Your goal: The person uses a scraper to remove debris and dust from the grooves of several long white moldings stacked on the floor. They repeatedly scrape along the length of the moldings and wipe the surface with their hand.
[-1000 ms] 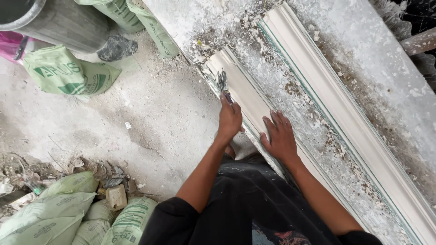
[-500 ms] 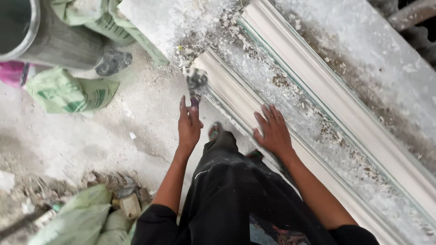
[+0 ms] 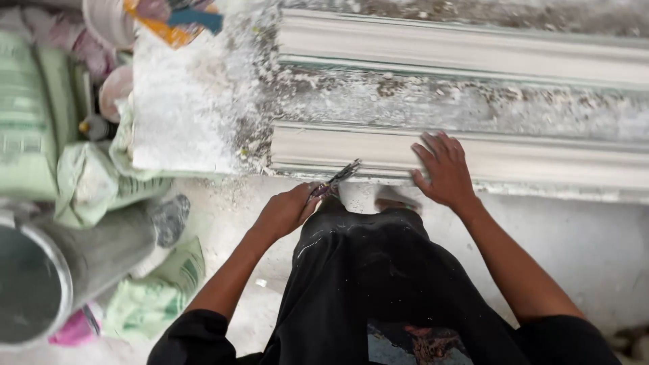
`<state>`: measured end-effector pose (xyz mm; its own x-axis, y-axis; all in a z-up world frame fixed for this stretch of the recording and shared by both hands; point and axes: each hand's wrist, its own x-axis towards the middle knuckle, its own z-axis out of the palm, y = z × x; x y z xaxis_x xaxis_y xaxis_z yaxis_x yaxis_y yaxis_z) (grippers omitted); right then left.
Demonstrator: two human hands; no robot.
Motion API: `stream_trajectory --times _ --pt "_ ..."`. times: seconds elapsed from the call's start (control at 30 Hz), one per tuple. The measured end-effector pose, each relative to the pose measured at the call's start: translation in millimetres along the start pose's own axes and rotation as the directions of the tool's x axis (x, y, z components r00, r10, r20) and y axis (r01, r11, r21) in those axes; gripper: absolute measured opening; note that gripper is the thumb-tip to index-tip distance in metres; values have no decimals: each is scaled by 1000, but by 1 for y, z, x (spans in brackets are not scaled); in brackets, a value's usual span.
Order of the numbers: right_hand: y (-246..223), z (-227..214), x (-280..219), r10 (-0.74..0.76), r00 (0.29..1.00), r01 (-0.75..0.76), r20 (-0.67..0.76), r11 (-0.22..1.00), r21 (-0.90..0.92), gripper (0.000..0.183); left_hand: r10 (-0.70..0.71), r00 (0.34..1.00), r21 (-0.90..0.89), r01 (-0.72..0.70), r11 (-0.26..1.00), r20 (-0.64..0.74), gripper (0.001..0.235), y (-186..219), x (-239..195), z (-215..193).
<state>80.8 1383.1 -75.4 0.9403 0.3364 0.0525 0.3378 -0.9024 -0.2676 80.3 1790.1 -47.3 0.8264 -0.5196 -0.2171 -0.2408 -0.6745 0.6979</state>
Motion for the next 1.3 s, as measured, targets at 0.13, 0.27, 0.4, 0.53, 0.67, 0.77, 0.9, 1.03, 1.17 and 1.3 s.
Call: stream_trajectory --times 0.13,0.27,0.4,0.53,0.67,0.77,0.9,1.03,1.17,1.3 --pt "1 22 -78 323 940 -323 -111 946 20 57 186 981 50 -189 981 59 42 -14 16 -37" --pt "27 40 -136 650 746 -652 -144 757 38 68 224 949 185 -267 946 222 39 -37 28 -56" --pt "51 43 -148 796 605 -786 -14 600 148 75 297 926 207 -345 915 231 29 -47 41 -48" --pt "48 33 -134 841 540 -832 35 526 177 79 347 909 187 -391 901 230 28 -36 46 -43" --pt "45 24 -126 865 499 -856 47 485 178 84 279 924 244 -343 907 261 28 -39 45 -50" --pt "50 27 -124 861 506 -856 49 495 149 83 253 928 261 -325 909 274 28 -40 51 -38" --pt "48 30 -120 868 495 -862 39 484 151 80 330 916 217 -378 900 227 29 -16 68 -4" --pt "47 31 -116 884 466 -877 35 457 149 79 356 908 153 -393 907 221 28 22 83 21" --pt "53 40 -123 857 515 -852 -4 513 109 78 354 909 124 -386 914 220 28 54 99 47" --pt "56 42 -125 850 527 -845 -1 525 102 78 364 906 121 -395 911 215 27 82 115 75"
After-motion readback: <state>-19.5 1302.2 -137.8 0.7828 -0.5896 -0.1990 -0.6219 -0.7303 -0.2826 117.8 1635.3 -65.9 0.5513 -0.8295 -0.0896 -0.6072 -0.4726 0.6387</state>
